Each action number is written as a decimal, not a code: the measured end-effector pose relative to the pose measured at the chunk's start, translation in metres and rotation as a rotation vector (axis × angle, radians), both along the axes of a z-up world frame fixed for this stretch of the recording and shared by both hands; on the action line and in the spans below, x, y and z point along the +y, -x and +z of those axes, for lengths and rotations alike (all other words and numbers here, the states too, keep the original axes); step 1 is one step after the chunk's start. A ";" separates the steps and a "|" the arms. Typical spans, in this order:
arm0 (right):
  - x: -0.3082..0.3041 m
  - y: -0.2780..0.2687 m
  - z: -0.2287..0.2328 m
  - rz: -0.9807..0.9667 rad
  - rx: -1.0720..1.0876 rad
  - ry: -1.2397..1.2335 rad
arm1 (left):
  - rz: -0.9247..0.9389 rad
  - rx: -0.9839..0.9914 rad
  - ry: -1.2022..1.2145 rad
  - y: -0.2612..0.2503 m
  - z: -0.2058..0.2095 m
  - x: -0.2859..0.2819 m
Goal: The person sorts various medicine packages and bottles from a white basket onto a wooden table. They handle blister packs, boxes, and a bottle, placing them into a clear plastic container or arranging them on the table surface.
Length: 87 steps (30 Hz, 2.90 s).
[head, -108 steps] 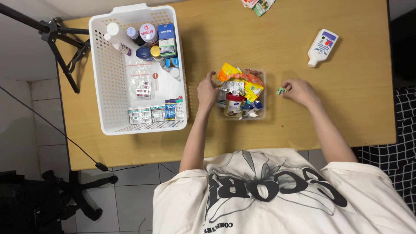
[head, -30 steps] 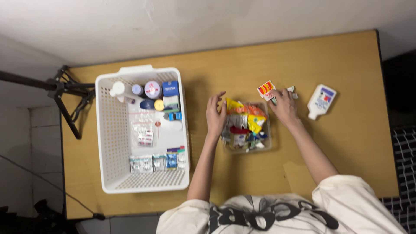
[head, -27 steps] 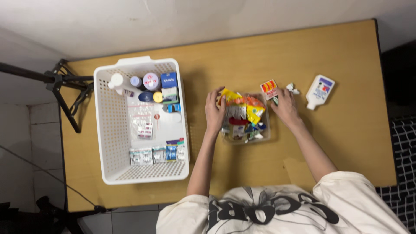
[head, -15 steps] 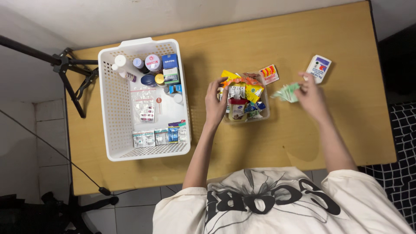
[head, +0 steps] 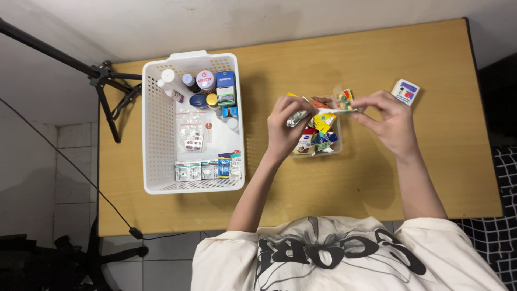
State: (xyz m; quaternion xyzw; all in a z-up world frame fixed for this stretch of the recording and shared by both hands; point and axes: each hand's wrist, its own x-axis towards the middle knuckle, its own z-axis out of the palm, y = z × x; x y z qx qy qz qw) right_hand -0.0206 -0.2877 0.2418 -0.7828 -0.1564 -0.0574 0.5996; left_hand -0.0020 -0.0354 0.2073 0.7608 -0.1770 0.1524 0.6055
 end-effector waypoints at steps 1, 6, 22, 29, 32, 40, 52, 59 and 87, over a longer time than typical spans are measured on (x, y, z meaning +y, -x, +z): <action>0.003 0.002 -0.002 -0.084 -0.173 0.150 | 0.099 -0.166 -0.109 0.001 0.006 0.004; 0.019 0.010 -0.017 -0.307 -0.770 0.480 | 0.339 -0.504 -0.213 -0.003 0.013 0.009; 0.016 -0.004 -0.016 -0.233 0.037 -0.237 | 0.015 0.040 -0.029 -0.010 0.018 0.013; 0.010 -0.022 0.002 -0.203 0.169 -0.302 | -0.285 0.617 0.640 -0.003 0.002 0.014; 0.006 -0.025 0.005 -0.160 0.169 -0.262 | -0.286 0.649 0.632 -0.002 0.001 0.021; 0.012 -0.020 0.022 -0.078 0.269 -0.195 | -0.283 0.563 0.650 -0.003 0.006 0.029; -0.009 0.000 -0.177 -0.045 0.445 0.556 | 0.013 0.296 0.123 0.001 0.006 0.051; -0.012 0.010 -0.194 -0.140 0.049 0.902 | 0.029 0.298 0.082 0.001 -0.011 0.047; -0.093 -0.133 -0.298 -0.362 0.398 0.892 | 0.063 0.412 0.051 -0.020 -0.064 0.029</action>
